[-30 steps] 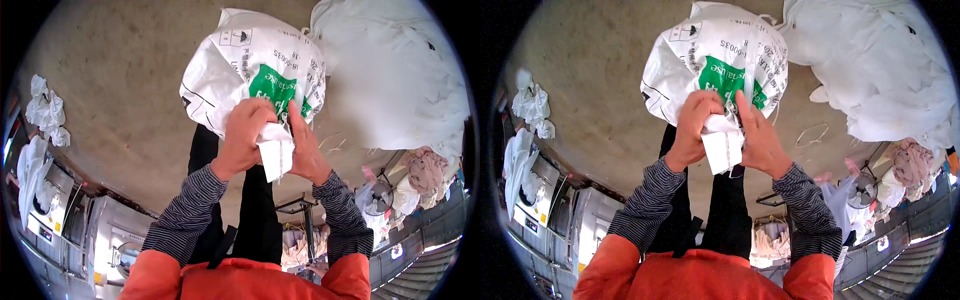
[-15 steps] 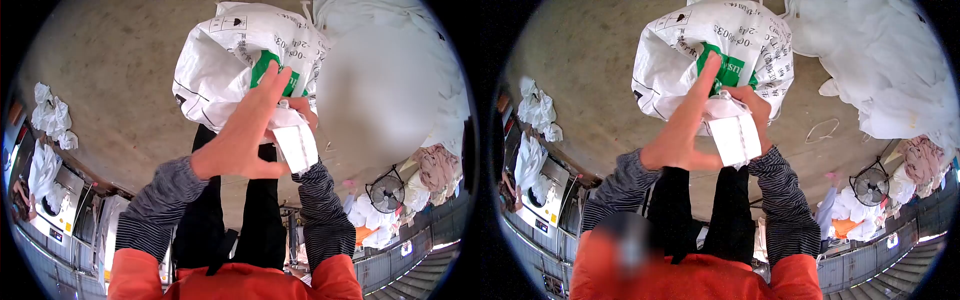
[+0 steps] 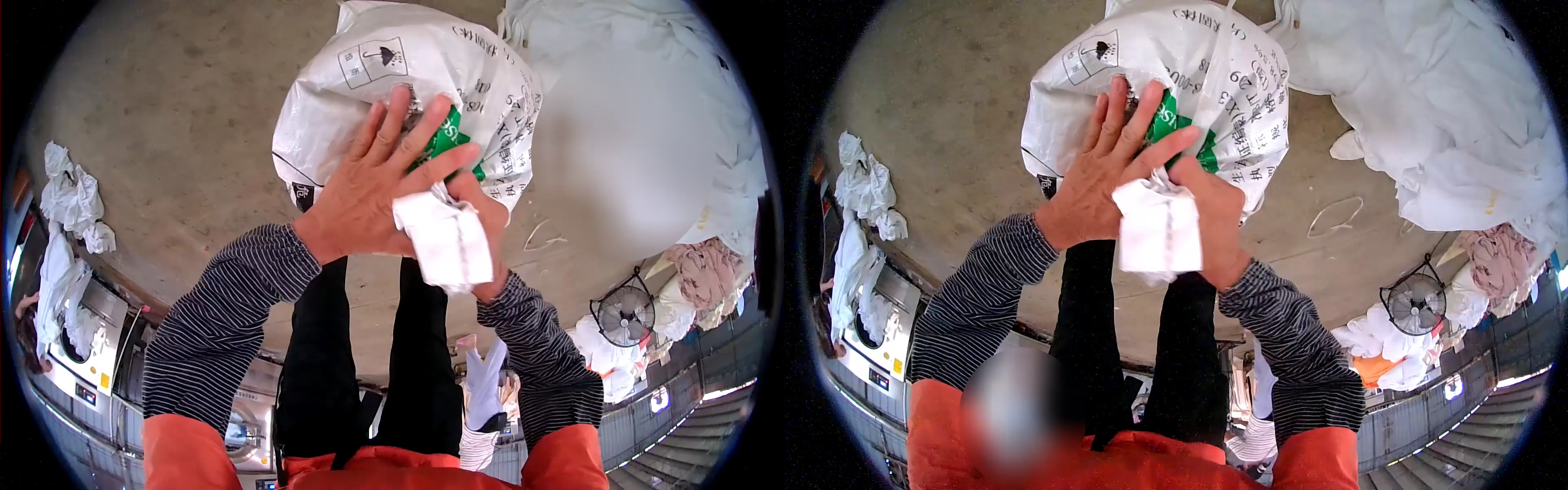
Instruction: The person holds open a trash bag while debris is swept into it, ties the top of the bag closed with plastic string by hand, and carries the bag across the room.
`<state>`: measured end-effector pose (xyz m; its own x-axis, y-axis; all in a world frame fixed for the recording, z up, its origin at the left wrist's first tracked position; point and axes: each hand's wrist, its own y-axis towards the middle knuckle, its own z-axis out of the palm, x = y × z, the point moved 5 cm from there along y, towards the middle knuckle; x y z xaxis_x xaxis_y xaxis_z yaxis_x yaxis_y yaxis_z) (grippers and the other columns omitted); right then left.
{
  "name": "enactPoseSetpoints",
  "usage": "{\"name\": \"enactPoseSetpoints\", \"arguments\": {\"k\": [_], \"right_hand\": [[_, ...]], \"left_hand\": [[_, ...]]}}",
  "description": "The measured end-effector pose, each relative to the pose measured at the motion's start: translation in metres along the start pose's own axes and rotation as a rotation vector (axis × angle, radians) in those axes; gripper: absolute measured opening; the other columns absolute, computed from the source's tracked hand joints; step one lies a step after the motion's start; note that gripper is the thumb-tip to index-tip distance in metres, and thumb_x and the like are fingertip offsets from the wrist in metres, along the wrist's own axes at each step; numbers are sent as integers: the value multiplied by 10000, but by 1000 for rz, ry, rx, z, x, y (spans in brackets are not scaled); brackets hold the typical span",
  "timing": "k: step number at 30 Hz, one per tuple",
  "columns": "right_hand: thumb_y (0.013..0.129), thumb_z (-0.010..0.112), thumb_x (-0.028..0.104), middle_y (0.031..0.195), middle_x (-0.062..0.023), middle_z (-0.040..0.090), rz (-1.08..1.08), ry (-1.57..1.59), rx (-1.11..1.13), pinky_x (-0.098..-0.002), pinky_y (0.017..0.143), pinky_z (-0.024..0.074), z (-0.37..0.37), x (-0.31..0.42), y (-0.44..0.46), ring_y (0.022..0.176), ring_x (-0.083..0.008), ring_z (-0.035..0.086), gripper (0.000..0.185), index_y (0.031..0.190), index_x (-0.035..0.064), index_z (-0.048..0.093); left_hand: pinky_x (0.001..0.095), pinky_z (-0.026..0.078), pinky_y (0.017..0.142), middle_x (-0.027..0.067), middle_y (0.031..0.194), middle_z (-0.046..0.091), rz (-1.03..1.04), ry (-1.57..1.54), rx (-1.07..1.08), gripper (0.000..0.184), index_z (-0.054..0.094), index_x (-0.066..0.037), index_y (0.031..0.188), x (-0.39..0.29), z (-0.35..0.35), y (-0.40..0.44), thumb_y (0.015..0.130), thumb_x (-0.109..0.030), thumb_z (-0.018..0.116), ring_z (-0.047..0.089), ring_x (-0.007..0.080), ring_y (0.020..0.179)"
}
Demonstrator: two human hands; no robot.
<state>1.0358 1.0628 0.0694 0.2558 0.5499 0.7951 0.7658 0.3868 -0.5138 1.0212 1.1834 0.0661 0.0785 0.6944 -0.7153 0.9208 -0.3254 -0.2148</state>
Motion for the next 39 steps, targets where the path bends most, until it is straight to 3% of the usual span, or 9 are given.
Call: {"name": "enactPoseSetpoints", "arguments": {"k": [6,7,14,18,20,22,28,30,39], "right_hand": [[739,613,61,681,-24,529,-111,-38,5,-212,564,415,0,13,4,624,-57,491,157,814,54,475],[658,672,161,781,-115,555,-95,-44,76,-323,574,450,-2,7,2,686,-269,576,314,895,58,495],[618,694,154,1130,-103,451,-301,-344,182,-321,623,470,-66,38,-11,798,-251,558,560,1123,88,460],[651,690,142,1018,-84,528,-152,-456,22,-299,595,463,-82,19,-21,763,-233,561,539,1139,88,468],[726,654,138,831,-54,584,177,-517,214,-273,551,444,-88,-21,-26,734,-188,571,423,1107,57,490],[780,617,132,713,-23,595,63,-338,-183,-235,495,408,-118,-69,-54,673,-128,557,281,1023,17,536],[764,623,81,869,-25,613,230,178,-129,-199,484,386,-105,-35,-50,622,-79,519,297,1050,24,566],[711,647,49,896,-55,607,95,-111,129,-239,487,419,-69,-8,-37,644,-110,552,388,1089,72,562],[618,640,56,778,-93,591,-303,-262,156,-335,536,459,-40,-7,-15,655,-273,584,274,878,44,556]], "left_hand": [[485,126,1037,119,1413,212,-36,-83,-67,447,517,-178,1138,3,-9,0,773,-436,521,118,376,1307],[482,132,1037,120,1406,231,-22,-66,-74,425,534,-168,1092,3,-9,-2,765,-439,532,134,371,1305],[479,136,1036,116,1397,258,1,-46,-78,360,593,-169,954,2,-11,-5,747,-461,554,154,364,1303],[457,144,1040,68,1407,244,-19,-39,-97,450,569,-262,1097,-4,-10,-3,694,-461,581,166,321,1308],[451,146,1040,73,1407,243,-24,-24,-75,514,528,-315,1167,-5,-11,-4,697,-519,568,170,324,1306],[450,149,1039,76,1404,248,-13,20,-98,540,515,-321,1181,-1,-10,-8,693,-549,562,177,330,1302],[455,169,1031,84,1399,260,9,67,-96,542,526,-315,1174,-3,-7,-6,691,-558,563,196,340,1293],[451,160,1034,87,1395,270,5,63,-103,543,527,-305,1174,-5,-11,-2,694,-557,559,199,336,1293],[472,-29,1041,114,1421,196,43,33,99,579,485,-259,1234,-21,5,8,750,-576,503,90,328,1325]]}}
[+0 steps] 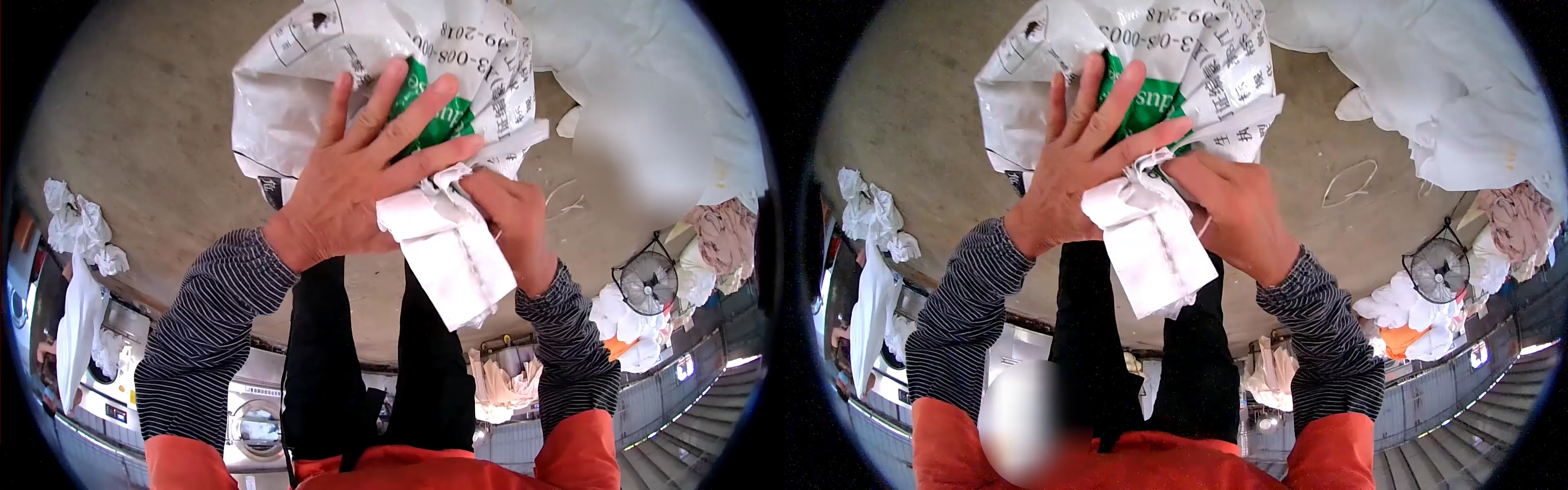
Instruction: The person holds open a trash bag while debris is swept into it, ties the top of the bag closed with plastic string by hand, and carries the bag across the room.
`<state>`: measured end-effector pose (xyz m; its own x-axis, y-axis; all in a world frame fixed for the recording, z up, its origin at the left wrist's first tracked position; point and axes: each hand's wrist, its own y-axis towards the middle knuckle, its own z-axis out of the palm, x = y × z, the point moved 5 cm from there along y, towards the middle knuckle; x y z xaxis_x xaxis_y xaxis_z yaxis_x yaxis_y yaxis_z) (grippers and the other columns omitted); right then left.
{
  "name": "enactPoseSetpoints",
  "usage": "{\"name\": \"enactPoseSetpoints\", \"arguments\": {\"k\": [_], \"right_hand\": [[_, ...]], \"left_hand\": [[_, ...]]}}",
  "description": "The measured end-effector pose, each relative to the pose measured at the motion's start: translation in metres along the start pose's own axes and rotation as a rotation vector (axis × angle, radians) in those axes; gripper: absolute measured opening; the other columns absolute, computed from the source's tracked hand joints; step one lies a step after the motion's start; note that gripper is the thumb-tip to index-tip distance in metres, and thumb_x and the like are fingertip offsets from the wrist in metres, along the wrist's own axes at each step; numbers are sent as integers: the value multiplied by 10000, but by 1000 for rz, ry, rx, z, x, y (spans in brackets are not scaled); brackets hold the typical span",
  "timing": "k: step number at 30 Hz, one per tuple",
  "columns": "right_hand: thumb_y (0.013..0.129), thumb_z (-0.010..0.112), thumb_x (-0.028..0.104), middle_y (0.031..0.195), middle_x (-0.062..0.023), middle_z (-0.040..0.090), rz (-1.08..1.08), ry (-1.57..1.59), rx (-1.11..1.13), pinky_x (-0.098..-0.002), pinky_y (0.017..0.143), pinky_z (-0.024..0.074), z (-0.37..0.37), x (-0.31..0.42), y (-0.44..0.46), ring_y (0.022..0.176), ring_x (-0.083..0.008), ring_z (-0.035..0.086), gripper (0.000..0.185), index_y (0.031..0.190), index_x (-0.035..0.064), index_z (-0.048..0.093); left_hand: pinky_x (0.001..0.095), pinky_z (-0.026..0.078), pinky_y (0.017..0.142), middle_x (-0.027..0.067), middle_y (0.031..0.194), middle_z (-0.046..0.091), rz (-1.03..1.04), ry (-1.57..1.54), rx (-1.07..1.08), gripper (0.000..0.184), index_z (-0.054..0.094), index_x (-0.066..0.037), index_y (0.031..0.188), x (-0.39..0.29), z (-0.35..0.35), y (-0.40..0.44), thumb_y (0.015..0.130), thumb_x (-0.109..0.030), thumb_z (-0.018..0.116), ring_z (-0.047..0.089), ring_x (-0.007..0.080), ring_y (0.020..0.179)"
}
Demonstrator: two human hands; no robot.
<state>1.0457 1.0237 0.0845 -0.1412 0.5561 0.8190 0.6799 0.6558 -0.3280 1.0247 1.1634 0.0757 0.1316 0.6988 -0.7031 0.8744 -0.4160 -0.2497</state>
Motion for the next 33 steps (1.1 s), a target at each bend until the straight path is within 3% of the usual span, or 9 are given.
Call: {"name": "enactPoseSetpoints", "arguments": {"k": [3,4,9,11,12,15,19,27,33], "right_hand": [[636,641,109,814,-130,595,29,186,-24,-323,579,471,8,-5,7,694,-303,593,306,919,25,559],[642,642,112,819,-133,595,28,217,-22,-321,583,469,11,-7,8,699,-301,591,310,925,21,557],[644,671,123,831,-139,581,116,292,39,-300,618,453,-3,-17,12,707,-272,568,337,941,7,564],[683,659,111,806,-73,584,209,412,-5,-285,615,444,-12,-26,4,686,-212,559,291,947,12,586],[742,629,89,723,9,566,496,578,-91,-249,570,425,-19,-34,-9,626,-128,525,226,958,25,614],[773,605,63,686,53,553,756,902,-344,-199,560,421,-53,-61,-50,621,-58,511,198,965,17,621],[769,607,28,717,16,594,739,763,-184,-161,556,420,-22,-30,-35,642,-30,527,123,881,-18,627],[764,607,26,684,13,588,551,981,-183,-171,545,403,14,-14,-8,618,-20,496,79,824,-25,612],[742,618,43,647,-15,538,442,693,16,-212,518,389,5,1,14,576,-47,444,98,779,-27,560]], "left_hand": [[477,12,1041,43,1330,389,42,78,-64,510,583,-154,1047,4,-4,-1,732,-552,534,167,330,1307],[476,99,1041,-29,1227,475,31,-64,-196,375,571,-123,923,4,-6,-1,608,-294,681,268,271,1277],[463,124,1041,-30,1186,493,40,-40,-179,387,574,-136,951,5,-8,9,619,-312,669,280,257,1272],[450,122,1047,-32,1188,490,7,-63,-162,390,572,-151,972,4,-8,14,628,-313,663,276,251,1275],[443,111,1052,-33,1198,484,-1,-80,-148,405,568,-165,989,4,-8,15,622,-304,670,268,249,1278],[444,102,1052,-35,1206,481,8,-68,-139,423,566,-172,998,4,-6,11,611,-298,678,262,254,1281],[461,96,1039,-37,1209,481,0,-62,-109,431,571,-176,1002,5,-2,6,612,-332,669,251,276,1282],[468,106,1033,-26,1183,491,-31,0,-121,337,570,-153,942,3,-2,15,696,-380,609,262,275,1275],[466,117,1031,-24,1160,515,-5,18,-176,272,582,-130,883,15,3,4,720,-347,578,279,267,1268]]}}
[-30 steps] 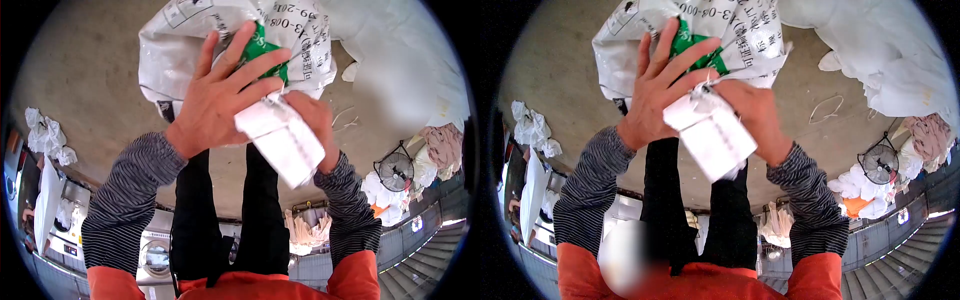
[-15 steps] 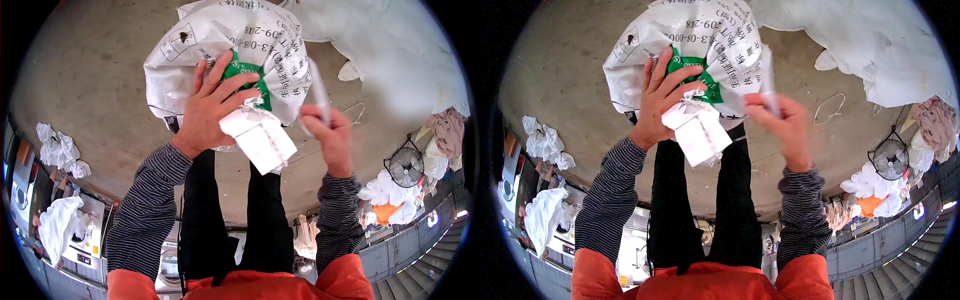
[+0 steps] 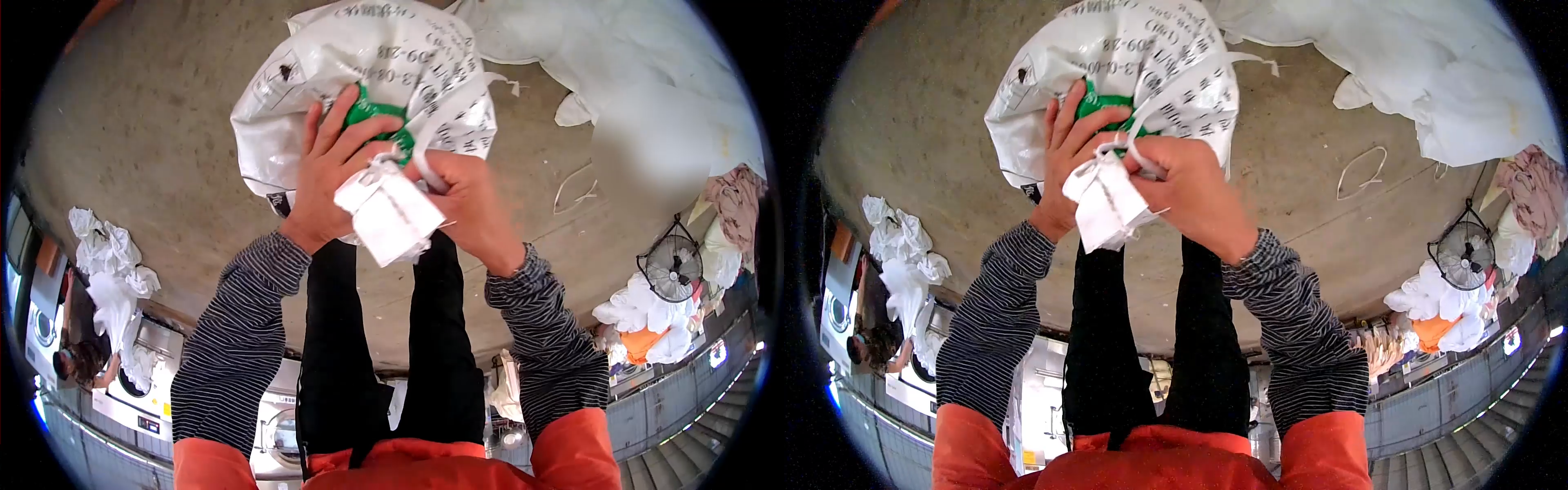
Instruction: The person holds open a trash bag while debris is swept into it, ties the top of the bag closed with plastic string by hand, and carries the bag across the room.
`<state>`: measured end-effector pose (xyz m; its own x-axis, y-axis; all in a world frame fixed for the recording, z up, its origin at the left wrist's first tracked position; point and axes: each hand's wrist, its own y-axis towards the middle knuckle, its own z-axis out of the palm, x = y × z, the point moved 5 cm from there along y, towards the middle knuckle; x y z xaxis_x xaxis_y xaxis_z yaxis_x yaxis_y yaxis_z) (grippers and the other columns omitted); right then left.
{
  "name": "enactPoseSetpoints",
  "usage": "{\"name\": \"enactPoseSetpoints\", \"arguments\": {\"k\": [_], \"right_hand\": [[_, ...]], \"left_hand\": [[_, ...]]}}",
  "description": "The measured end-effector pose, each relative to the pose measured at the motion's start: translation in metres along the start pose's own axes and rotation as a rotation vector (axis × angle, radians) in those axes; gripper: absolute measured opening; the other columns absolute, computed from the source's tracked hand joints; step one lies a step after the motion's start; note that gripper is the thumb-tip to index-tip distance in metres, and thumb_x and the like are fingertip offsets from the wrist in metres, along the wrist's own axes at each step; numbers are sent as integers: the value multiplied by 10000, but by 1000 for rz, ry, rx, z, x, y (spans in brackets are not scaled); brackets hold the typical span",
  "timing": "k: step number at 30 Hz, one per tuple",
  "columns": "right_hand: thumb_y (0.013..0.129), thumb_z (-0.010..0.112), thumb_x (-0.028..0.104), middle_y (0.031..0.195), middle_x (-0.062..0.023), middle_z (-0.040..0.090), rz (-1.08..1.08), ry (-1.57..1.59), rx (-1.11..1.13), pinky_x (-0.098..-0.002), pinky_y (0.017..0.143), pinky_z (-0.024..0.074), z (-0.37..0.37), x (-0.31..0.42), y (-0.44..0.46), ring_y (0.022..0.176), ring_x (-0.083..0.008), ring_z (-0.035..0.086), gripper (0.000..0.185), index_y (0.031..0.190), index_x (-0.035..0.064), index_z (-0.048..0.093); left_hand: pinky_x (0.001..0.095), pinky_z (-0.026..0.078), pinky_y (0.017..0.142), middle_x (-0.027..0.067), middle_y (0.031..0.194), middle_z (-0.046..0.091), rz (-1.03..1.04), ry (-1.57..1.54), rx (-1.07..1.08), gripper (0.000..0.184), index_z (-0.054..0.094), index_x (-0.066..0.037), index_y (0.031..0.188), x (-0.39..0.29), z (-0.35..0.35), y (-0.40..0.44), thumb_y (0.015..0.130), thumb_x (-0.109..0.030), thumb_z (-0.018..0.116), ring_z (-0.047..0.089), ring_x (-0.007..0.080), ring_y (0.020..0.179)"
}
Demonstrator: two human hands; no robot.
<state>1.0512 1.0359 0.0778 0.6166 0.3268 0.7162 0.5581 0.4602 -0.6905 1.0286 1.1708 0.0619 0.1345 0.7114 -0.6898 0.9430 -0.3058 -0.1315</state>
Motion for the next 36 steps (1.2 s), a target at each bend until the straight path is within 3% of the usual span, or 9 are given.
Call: {"name": "enactPoseSetpoints", "arguments": {"k": [5,9,15,22,25,28,30,35,36], "right_hand": [[730,637,53,721,-16,603,-48,287,-167,-200,541,420,-20,-22,-6,613,-55,522,182,906,8,629],[727,656,115,653,-27,623,71,78,-81,-213,535,429,-24,-17,-7,596,-47,534,148,824,4,644],[702,606,93,653,-115,605,-85,-46,-71,-306,519,445,-16,-6,0,572,-239,591,79,741,27,586],[686,620,85,674,-132,598,-102,45,-107,-318,575,448,-4,-28,1,617,-259,589,113,773,19,593],[716,612,64,724,-115,615,-81,148,-93,-279,611,449,-5,-27,2,658,-150,581,132,828,-5,601],[747,614,72,737,32,540,65,378,3,-205,608,407,-31,-24,-9,672,-56,498,89,817,38,570],[839,520,278,695,50,498,187,172,-229,-170,466,278,-79,-5,-25,542,3,365,185,836,97,556],[854,460,350,735,-11,552,-33,422,-524,-194,465,327,-140,45,3,524,-59,438,321,979,62,530],[855,441,355,762,-35,565,-428,-115,-488,-225,531,380,-123,80,17,588,-106,493,356,1002,41,522]], "left_hand": [[467,119,1029,-28,1160,524,7,-22,8,271,601,-139,871,0,-1,0,705,-353,596,290,283,1259],[472,116,1029,-14,1162,529,20,-10,-3,270,607,-142,893,-4,3,-3,713,-342,602,290,300,1258],[473,97,1036,-1,1170,511,-56,44,38,263,582,-108,896,-11,7,10,743,-322,571,262,285,1275],[470,111,1032,13,1128,534,-43,30,5,268,596,-96,867,-9,4,2,724,-322,586,290,299,1256],[466,131,1026,11,1128,545,-42,38,-30,282,604,-97,854,-4,3,0,712,-340,590,307,300,1251],[462,151,1021,-3,1122,545,-31,25,-48,272,605,-104,846,-14,-1,8,683,-321,615,317,296,1246],[454,164,1018,-6,1112,544,-47,-24,-54,264,605,-106,846,-14,-7,6,658,-288,639,324,291,1241],[452,173,1017,14,1123,548,-26,-72,-70,276,602,-104,854,-8,-6,-3,682,-314,644,316,309,1248],[445,204,1002,12,1116,538,4,-71,-112,309,593,-96,859,-8,-7,-4,627,-291,661,351,298,1227]]}}
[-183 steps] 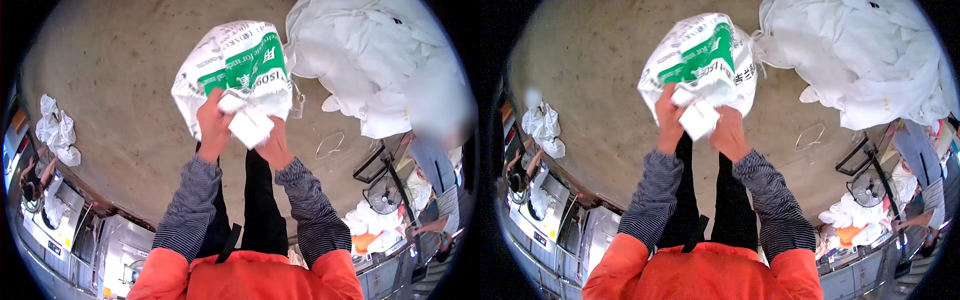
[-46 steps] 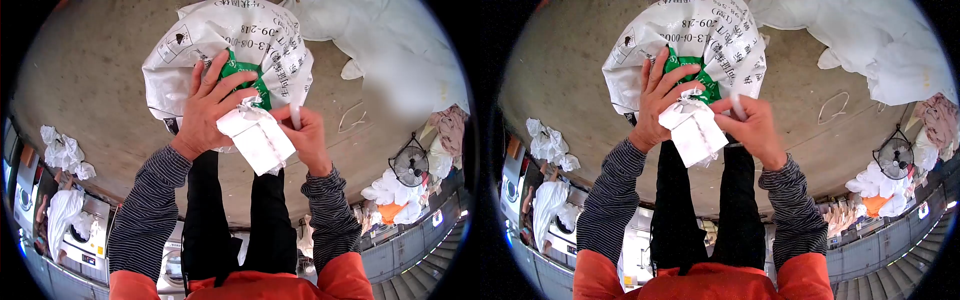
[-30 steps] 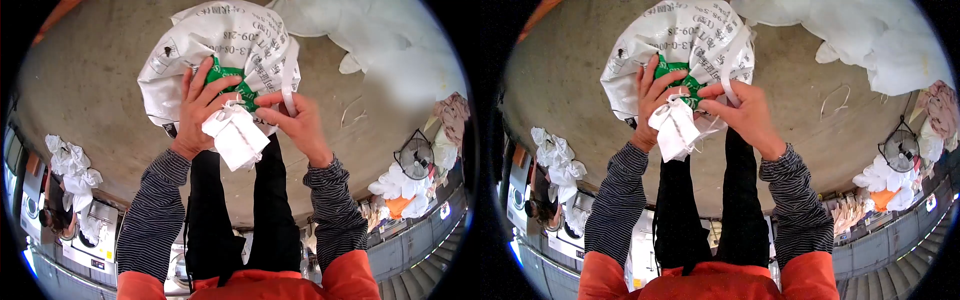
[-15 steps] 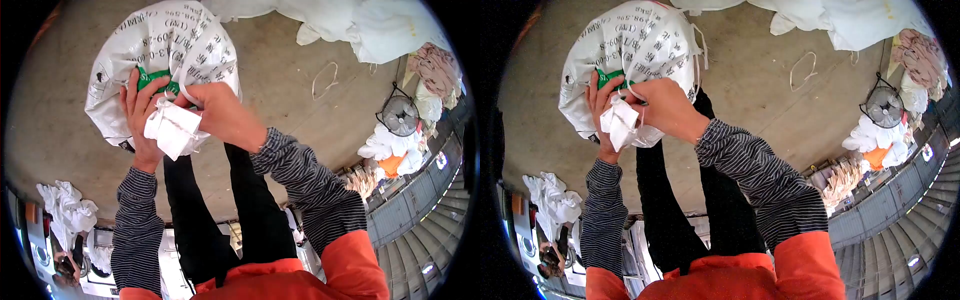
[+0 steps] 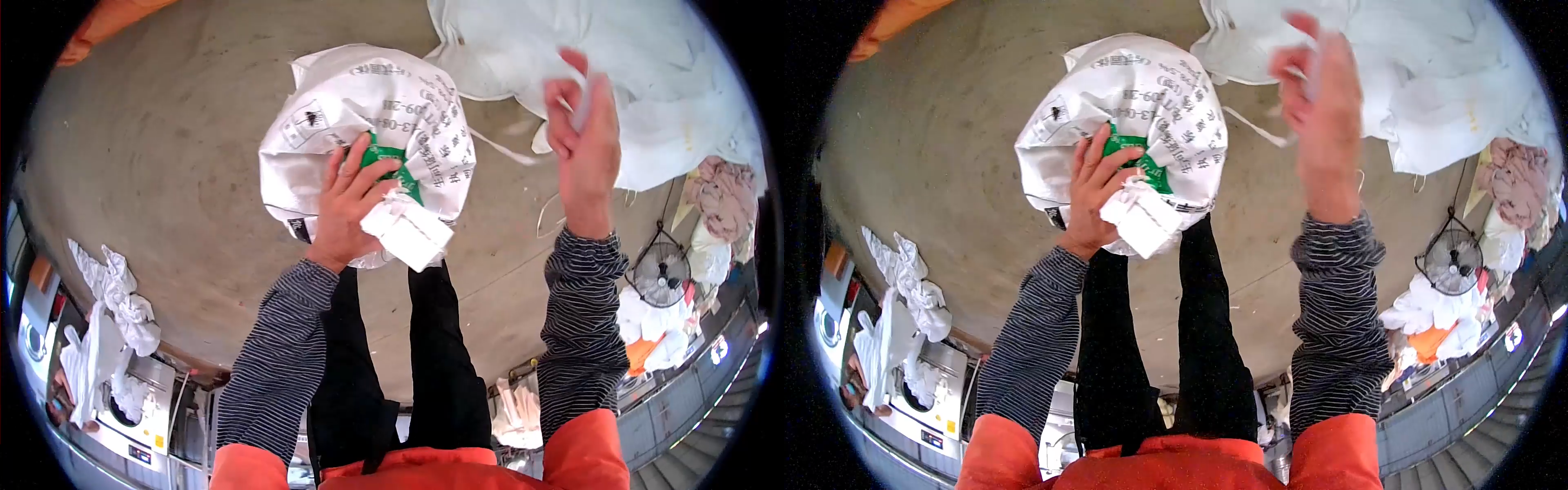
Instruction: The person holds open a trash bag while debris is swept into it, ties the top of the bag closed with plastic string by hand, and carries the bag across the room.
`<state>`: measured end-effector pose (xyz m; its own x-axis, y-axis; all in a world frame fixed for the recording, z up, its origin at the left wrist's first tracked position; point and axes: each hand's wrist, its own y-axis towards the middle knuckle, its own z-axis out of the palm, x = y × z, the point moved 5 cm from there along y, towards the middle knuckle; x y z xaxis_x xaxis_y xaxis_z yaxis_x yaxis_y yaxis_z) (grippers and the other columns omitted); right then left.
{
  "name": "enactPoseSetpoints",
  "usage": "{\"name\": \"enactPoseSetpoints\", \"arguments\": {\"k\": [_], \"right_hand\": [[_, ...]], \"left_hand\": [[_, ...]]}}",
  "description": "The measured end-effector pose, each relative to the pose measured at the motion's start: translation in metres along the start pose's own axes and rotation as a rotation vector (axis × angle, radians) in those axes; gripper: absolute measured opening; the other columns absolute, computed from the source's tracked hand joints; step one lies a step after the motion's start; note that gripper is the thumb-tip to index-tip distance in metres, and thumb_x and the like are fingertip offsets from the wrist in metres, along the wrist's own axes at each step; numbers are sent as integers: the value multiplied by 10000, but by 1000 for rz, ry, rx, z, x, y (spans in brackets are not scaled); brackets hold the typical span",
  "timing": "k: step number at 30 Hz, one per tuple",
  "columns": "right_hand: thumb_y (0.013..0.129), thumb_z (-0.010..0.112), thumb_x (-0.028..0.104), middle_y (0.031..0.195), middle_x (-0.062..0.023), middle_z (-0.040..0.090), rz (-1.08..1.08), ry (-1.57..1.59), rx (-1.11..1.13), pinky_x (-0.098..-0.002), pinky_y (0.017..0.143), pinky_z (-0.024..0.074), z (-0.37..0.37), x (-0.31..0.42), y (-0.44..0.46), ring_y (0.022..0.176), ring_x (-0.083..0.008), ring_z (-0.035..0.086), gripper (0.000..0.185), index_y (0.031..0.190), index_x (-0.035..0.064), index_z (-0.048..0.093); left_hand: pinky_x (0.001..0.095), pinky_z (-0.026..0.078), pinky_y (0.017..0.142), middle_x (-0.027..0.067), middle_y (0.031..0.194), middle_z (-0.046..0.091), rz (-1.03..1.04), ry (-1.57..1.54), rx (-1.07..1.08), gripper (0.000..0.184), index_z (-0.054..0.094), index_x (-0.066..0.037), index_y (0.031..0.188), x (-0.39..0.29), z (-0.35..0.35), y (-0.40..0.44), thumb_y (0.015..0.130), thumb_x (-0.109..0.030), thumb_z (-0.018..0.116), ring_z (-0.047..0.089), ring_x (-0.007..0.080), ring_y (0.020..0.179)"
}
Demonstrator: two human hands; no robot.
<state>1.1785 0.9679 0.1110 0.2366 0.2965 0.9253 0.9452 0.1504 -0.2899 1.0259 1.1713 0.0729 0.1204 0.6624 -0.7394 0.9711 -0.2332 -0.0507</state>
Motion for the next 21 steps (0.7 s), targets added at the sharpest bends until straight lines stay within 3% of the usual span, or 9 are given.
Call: {"name": "enactPoseSetpoints", "arguments": {"k": [1,2,3,5,9,12,15,18,21], "right_hand": [[856,423,360,789,-58,578,-508,-397,119,-257,597,432,33,31,2,652,-152,547,391,1025,20,513],[856,423,360,789,-58,578,-522,-391,127,-257,597,432,64,61,-1,652,-152,547,391,1025,20,513],[837,466,292,748,-46,586,-164,-241,673,-257,589,433,119,81,-17,647,-136,552,299,994,56,562],[819,508,223,706,-33,594,224,-76,1198,-256,581,435,155,84,-46,643,-119,557,219,962,92,611],[782,515,296,666,-84,604,-171,-490,708,-321,574,449,147,36,-25,621,-242,577,246,838,97,649],[764,560,297,689,-84,615,160,-423,777,-303,573,448,125,-11,-23,638,-233,584,255,858,78,649],[772,575,257,714,-84,615,230,-323,659,-293,582,452,116,-23,-37,672,-220,589,229,892,73,642],[804,553,193,759,-85,618,-85,-310,520,-279,599,459,113,-22,-48,701,-213,591,203,951,79,633],[826,524,152,812,-81,616,-158,-287,383,-276,614,463,108,-25,-55,704,-213,587,222,1022,103,613]], "left_hand": [[442,204,1007,21,1119,537,-8,-6,16,325,597,-96,878,-2,-2,1,628,-294,658,350,303,1226],[438,204,1012,31,1123,537,-14,-13,33,341,600,-95,898,-3,-3,1,629,-297,656,349,308,1226],[418,191,1032,44,1146,526,-69,-145,6,410,595,-111,985,3,0,-7,632,-311,656,338,299,1233],[421,208,1023,40,1139,526,-80,-168,14,417,592,-124,998,9,4,-16,638,-324,650,355,287,1213],[430,273,980,20,1075,532,-19,-61,-18,392,591,-140,961,2,-7,-16,636,-352,639,424,253,1120],[461,249,981,47,1083,536,17,-21,-3,392,584,-99,941,0,-7,-11,661,-373,597,384,322,1156],[462,241,986,36,1065,538,19,15,-1,393,579,-106,942,0,-8,-9,662,-381,601,387,313,1160],[441,256,986,28,1030,538,27,40,-22,394,583,-123,964,-4,-10,-6,647,-352,623,405,289,1146],[423,267,987,24,1005,530,18,59,-53,430,579,-142,1014,-8,-10,-3,630,-325,642,420,266,1135]]}}
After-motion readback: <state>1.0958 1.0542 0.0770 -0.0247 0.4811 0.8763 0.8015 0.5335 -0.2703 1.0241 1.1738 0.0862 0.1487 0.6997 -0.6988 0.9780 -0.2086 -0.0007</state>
